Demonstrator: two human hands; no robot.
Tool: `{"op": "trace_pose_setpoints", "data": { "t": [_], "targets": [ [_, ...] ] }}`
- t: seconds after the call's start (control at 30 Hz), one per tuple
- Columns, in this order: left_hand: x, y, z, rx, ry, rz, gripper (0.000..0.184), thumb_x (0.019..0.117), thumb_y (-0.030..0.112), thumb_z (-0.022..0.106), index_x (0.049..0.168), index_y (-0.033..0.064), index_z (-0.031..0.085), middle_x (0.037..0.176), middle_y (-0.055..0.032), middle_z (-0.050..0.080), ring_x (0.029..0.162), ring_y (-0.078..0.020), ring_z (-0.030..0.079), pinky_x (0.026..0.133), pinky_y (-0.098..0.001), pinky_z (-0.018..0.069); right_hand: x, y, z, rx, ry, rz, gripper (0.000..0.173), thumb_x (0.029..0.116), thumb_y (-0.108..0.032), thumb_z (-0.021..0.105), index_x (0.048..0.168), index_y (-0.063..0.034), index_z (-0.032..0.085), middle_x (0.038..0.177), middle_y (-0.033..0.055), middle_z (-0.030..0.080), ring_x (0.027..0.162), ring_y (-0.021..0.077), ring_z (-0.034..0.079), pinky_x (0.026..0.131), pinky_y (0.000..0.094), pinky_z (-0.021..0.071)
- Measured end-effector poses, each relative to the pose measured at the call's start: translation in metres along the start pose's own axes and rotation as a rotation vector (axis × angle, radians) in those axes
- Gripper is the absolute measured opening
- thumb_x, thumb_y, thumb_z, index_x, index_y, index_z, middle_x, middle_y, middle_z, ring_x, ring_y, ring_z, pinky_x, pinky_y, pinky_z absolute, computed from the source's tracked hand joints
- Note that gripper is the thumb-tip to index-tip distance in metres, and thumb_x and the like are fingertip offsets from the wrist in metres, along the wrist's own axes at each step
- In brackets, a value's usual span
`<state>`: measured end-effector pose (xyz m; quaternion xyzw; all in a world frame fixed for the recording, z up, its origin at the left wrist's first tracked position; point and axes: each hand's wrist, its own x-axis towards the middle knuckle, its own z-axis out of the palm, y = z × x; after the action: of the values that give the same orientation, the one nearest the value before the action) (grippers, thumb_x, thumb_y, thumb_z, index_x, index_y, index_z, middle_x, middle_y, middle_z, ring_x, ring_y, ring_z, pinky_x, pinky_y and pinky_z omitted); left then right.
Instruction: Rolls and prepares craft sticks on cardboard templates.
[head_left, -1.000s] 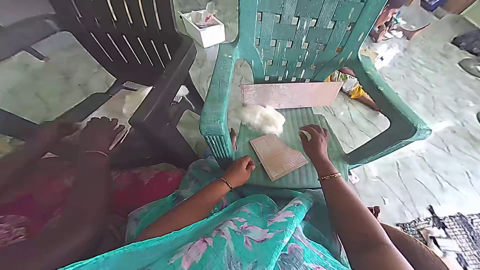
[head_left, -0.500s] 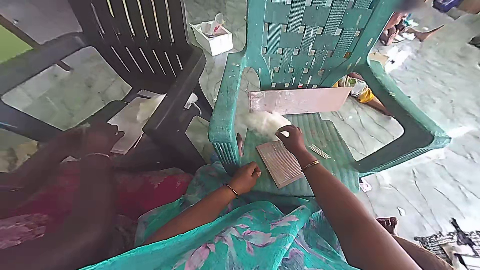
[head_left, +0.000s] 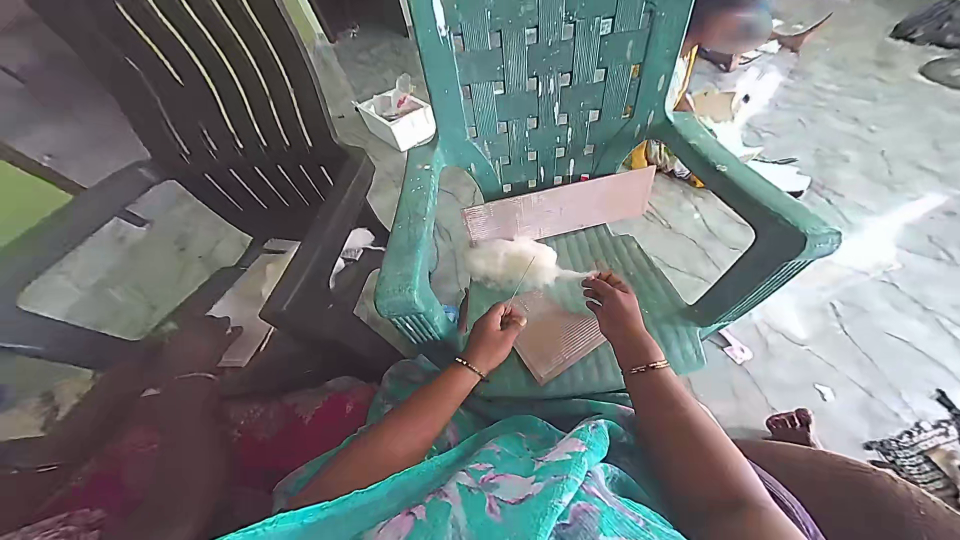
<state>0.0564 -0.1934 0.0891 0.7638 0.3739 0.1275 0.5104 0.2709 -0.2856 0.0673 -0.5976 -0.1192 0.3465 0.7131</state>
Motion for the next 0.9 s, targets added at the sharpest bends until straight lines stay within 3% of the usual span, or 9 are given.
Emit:
{"op": "trace_pose_setpoints", "data": {
  "t": [0.13,0.27,0.33,0.43,0.57,0.7,0.8,0.9],
  "targets": [
    [0.039,0.027,0.009,0.161,0.059,0.092,0.038,0.1,0.018,0.068,0.129,-0.0049,0.061,0.122,-0.0226,0.064,0.106,-0.0304,0.065,0.095,-0.0441,0.053,0.006,0.005,-0.001,-0.041,-0.067,-0.014,0.005,0.1032,-0.006,0.055,0.102,-0.0091,0.059,0.091,0.0013,0.065,0.078,0.0111,0.06,0.071,0.0309,0.0503],
    [0.079,0.044,0.019,0.28,0.072,0.242,0.027,0.1033,0.008,0.059,0.129,0.0021,0.066,0.139,-0.0195,0.057,0.104,-0.0279,0.064,0.089,-0.0408,0.0534,0.012,0.007,-0.006,-0.242,-0.182,-0.126,0.013,0.1017,-0.001,0.055,0.113,0.0011,0.06,0.099,0.0095,0.063,0.082,0.0152,0.061,0.073,0.0328,0.0521],
    [0.1,0.045,0.023,0.324,-0.049,0.282,0.032,0.1044,0.004,0.055,0.135,0.003,0.064,0.15,-0.0186,0.051,0.11,-0.0293,0.064,0.092,-0.0422,0.054,0.017,0.007,-0.009,-0.366,-0.229,-0.191,0.016,0.1025,-0.002,0.056,0.116,0.0042,0.061,0.102,0.0135,0.064,0.083,0.0174,0.062,0.075,0.035,0.0533],
    [0.116,0.05,0.03,0.403,-0.281,0.193,0.035,0.1063,0.009,0.055,0.141,0.0036,0.058,0.155,-0.0166,0.048,0.118,-0.0314,0.063,0.098,-0.0465,0.0521,0.022,0.004,-0.013,-0.442,-0.234,-0.216,0.014,0.1025,-0.003,0.057,0.114,0.0031,0.063,0.104,0.015,0.066,0.083,0.0198,0.065,0.076,0.038,0.0551],
    [0.124,0.05,0.038,0.391,-0.224,0.078,0.03,0.1069,0.018,0.057,0.126,-0.0043,0.063,0.13,-0.0234,0.062,0.105,-0.0324,0.066,0.096,-0.0496,0.0517,0.027,0.001,-0.015,-0.414,-0.144,-0.176,0.019,0.1048,-0.004,0.053,0.121,0.0017,0.061,0.113,0.0177,0.065,0.088,0.0236,0.067,0.079,0.0417,0.0565],
    [0.129,0.045,0.04,0.318,-0.08,0.063,0.029,0.107,0.021,0.057,0.118,-0.0042,0.065,0.106,-0.021,0.068,0.095,-0.0301,0.065,0.09,-0.0492,0.0515,0.03,0.003,-0.014,-0.313,-0.084,-0.151,0.032,0.1087,-0.018,0.052,0.136,-0.0008,0.054,0.12,0.0199,0.066,0.096,0.0281,0.069,0.083,0.0461,0.0563],
    [0.128,0.05,0.04,0.347,-0.056,0.077,0.027,0.1065,0.02,0.058,0.115,-0.0037,0.066,0.101,-0.0199,0.068,0.092,-0.0291,0.065,0.089,-0.0493,0.0513,0.028,0.004,-0.009,-0.33,-0.131,-0.174,0.043,0.104,-0.025,0.063,0.139,-0.0007,0.054,0.123,0.0199,0.067,0.101,0.0289,0.069,0.087,0.0476,0.0564],
    [0.127,0.051,0.041,0.367,-0.084,0.072,0.027,0.106,0.021,0.059,0.115,-0.0031,0.066,0.099,-0.018,0.068,0.088,-0.0265,0.063,0.085,-0.0466,0.0509,0.028,0.008,-0.002,-0.384,-0.114,-0.175,0.042,0.1016,-0.021,0.066,0.135,0.0019,0.058,0.115,0.0189,0.071,0.095,0.0279,0.071,0.085,0.0466,0.0578]
  ]
}}
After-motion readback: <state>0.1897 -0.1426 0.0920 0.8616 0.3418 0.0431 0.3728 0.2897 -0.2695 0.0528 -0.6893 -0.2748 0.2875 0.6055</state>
